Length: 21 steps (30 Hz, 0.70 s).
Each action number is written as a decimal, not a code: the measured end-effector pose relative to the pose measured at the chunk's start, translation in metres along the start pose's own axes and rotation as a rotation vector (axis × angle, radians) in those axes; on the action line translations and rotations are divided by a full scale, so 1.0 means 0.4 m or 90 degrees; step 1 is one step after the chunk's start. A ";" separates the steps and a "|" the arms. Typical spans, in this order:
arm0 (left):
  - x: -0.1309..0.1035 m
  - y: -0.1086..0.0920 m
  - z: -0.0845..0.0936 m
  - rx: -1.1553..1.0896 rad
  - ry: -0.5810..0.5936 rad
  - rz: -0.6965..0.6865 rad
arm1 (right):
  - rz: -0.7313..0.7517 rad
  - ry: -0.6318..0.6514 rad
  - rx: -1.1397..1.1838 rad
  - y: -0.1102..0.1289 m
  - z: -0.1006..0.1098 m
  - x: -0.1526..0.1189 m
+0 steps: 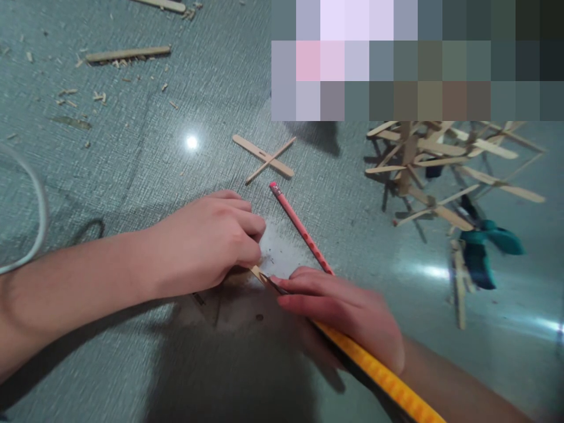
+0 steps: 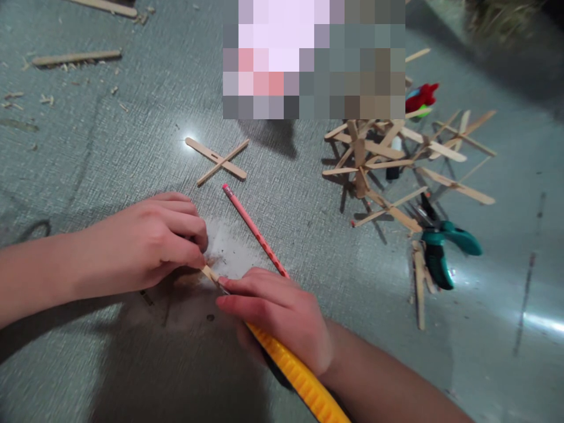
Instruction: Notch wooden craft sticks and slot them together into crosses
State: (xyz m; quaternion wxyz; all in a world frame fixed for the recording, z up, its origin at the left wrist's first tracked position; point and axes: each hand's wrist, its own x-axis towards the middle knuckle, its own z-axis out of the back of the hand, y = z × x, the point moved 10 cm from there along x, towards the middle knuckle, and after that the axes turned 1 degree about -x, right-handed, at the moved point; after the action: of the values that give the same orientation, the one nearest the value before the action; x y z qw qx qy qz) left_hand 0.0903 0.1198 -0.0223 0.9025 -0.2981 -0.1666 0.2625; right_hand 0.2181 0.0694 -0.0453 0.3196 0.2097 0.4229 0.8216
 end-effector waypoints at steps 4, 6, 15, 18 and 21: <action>0.002 -0.002 -0.002 -0.005 0.004 -0.001 | 0.062 -0.062 0.006 0.044 0.033 0.010; 0.003 -0.004 -0.002 0.001 0.006 0.002 | 0.039 -0.037 -0.003 0.048 0.030 0.016; 0.002 -0.005 -0.001 0.029 0.014 0.022 | 0.055 -0.082 -0.019 0.064 0.039 0.009; 0.001 -0.003 -0.001 0.027 0.013 0.023 | 0.028 -0.041 -0.028 0.054 0.030 0.011; 0.000 -0.002 -0.003 0.022 0.014 0.023 | 0.032 -0.028 -0.023 0.046 0.023 0.009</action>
State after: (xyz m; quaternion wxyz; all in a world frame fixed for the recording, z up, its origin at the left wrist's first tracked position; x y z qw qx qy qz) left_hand 0.0909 0.1188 -0.0229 0.9043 -0.2885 -0.1467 0.2785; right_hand 0.2149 0.0689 -0.0244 0.3121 0.2327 0.3955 0.8319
